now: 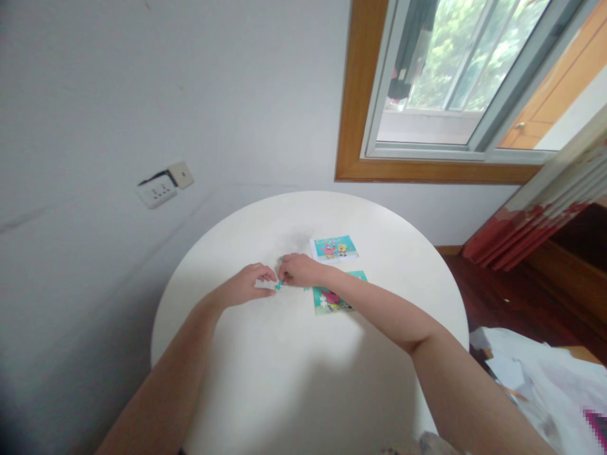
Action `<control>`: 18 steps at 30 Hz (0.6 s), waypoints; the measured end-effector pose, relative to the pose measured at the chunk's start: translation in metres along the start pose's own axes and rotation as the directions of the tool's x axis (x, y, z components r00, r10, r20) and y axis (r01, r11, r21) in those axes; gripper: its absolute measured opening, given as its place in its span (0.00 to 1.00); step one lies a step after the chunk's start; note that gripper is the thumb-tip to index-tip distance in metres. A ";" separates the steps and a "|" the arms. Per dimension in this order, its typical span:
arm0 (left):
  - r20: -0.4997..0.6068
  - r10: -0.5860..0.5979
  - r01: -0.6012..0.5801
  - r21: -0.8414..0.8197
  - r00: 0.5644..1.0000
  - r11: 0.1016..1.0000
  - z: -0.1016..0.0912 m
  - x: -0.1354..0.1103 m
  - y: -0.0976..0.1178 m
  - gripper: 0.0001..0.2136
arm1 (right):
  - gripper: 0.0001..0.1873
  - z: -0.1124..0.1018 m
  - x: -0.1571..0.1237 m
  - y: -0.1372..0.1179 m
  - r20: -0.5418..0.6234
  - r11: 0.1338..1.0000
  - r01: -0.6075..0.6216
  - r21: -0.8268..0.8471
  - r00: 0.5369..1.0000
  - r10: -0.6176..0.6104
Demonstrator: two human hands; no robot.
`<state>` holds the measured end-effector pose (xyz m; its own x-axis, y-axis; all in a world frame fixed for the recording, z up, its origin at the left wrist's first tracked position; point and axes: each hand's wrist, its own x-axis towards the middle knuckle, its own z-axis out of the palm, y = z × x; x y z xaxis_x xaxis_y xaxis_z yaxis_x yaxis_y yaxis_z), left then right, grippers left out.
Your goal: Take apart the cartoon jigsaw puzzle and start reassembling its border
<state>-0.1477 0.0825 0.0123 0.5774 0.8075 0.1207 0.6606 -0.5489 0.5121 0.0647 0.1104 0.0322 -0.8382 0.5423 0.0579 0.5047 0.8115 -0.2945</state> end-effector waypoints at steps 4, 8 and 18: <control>-0.014 -0.022 0.023 0.025 1.000 0.999 0.004 0.002 0.003 0.10 | 0.07 0.004 0.002 0.003 -0.010 0.999 0.021 0.048 1.000 -0.021; -0.024 -0.032 0.032 0.021 0.999 0.999 0.008 0.004 0.006 0.07 | 0.08 0.009 0.000 0.005 -0.044 0.995 0.027 0.094 0.999 -0.023; -0.084 -0.019 0.011 -0.091 0.996 0.996 0.008 0.007 0.011 0.08 | 0.03 0.005 -0.017 0.001 -0.164 0.972 -0.005 0.235 0.985 0.044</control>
<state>-0.1325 0.0806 0.0115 0.5223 0.8331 0.1821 0.6206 -0.5177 0.5889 0.0786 0.1004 0.0257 -0.7697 0.6061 0.2005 0.4458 0.7351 -0.5109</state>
